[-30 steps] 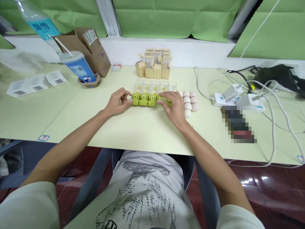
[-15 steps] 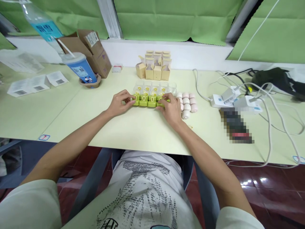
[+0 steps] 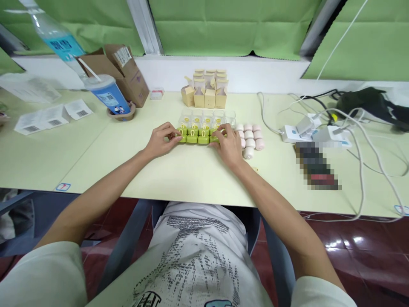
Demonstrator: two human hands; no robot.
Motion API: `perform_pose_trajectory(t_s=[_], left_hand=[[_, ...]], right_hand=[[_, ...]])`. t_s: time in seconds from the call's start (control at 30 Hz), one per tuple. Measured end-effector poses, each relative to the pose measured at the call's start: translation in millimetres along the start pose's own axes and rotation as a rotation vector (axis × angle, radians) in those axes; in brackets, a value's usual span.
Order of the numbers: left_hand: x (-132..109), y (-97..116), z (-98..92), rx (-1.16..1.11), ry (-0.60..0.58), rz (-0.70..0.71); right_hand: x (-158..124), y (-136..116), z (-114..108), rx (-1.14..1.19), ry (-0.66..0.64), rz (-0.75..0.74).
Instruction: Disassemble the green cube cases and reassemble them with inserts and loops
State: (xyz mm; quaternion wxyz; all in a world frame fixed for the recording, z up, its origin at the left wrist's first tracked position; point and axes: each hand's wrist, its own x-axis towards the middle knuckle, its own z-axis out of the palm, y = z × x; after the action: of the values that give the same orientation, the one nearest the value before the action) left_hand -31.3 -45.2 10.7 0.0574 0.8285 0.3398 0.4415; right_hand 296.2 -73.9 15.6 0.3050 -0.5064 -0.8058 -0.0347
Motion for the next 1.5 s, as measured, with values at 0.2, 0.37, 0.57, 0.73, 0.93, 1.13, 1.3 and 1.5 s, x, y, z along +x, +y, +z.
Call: perform_pose_trajectory(t_s=[0.2, 0.37, 0.57, 0.73, 0.93, 1.13, 1.3, 1.5], left_hand=[[-2, 3, 2.4, 0.112, 0.051, 0.026], [1, 19, 18.7, 0.245, 0.111, 0.148], [6, 25, 30.1, 0.274, 0.026, 0.096], [6, 26, 27.3, 0.262, 0.021, 0.070], [5, 32, 23.7, 0.220, 0.051, 0.023], [3, 39, 15.9, 0.208, 0.129, -0.059], [-8, 59, -4.9, 0.129, 0.089, -0.076], [-39, 89, -27.3, -0.006, -0.316, -0.055]], right_hand=[[6, 13, -21, 0.038, 0.159, 0.043], [12, 35, -44, -0.047, 0.052, 0.134], [15, 30, -32, -0.085, -0.125, 0.086], [21, 34, -29, -0.019, -0.170, 0.098], [13, 23, -76, 0.118, -0.011, 0.113], [3, -29, -69, 0.394, -0.153, -0.160], [13, -65, -23, 0.284, -0.480, -0.500], [15, -74, -48, 0.348, -0.471, -0.562]])
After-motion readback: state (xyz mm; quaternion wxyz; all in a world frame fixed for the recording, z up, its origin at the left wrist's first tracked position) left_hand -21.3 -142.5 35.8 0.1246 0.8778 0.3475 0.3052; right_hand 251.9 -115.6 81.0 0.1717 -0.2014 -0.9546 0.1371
